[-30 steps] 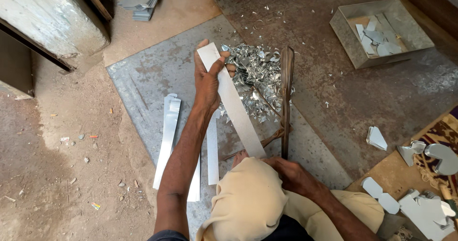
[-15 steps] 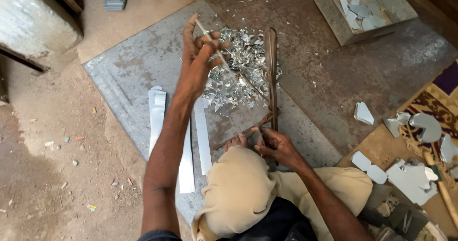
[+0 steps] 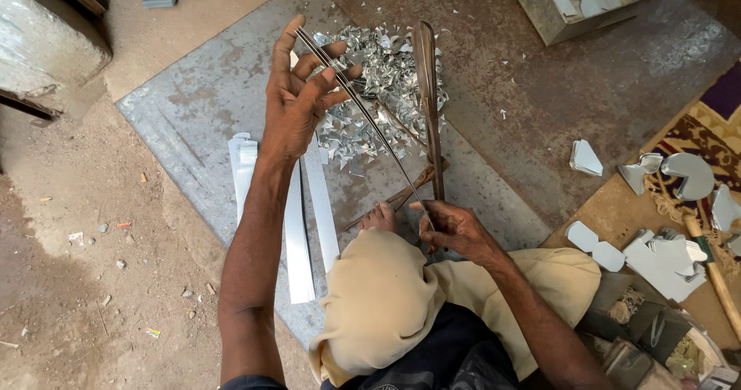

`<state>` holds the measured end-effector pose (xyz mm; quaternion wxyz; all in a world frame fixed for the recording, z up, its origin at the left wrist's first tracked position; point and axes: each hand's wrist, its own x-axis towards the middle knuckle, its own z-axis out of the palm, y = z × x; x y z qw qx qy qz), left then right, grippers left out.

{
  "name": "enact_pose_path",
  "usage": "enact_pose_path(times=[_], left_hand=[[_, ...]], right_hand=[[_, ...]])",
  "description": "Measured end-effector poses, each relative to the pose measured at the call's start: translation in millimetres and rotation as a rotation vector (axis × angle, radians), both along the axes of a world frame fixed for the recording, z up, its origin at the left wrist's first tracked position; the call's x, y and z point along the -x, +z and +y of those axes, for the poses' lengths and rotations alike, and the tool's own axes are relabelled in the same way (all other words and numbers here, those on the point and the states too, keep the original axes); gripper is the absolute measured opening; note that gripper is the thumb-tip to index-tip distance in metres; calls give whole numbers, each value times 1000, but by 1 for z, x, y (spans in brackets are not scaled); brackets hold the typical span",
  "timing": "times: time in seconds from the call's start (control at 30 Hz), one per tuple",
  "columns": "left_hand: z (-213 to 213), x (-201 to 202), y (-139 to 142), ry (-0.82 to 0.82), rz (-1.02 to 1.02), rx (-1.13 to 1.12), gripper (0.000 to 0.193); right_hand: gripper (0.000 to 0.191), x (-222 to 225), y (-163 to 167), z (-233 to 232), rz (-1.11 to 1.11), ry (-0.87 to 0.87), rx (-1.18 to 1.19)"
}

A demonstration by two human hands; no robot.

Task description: The person sits on the floor and cuts thin metal strips into shorter pieces using hand shears, placing the cut strips in a row on the floor and letting offcuts join a scrap pile. They occasionally gather and align the finished strips.

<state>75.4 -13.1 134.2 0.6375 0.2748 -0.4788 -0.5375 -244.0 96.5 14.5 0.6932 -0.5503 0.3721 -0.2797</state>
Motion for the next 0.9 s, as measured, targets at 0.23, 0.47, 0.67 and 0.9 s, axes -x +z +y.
enact_pose_path(times=[0.23, 0.47, 0.67, 0.9], left_hand=[[-3, 2, 2, -26, 37, 10, 75], [-6, 17, 3, 98, -33, -43, 79], [-35, 41, -11, 397, 174, -201, 43], [-51, 29, -2, 333, 117, -259, 47]], right_hand=[[60, 7, -18, -1, -5, -7, 10], [65, -6, -34, -3, 186, -168, 191], [81, -6, 27, 18, 495, -168, 682], [71, 16, 63, 25, 194, 246, 857]])
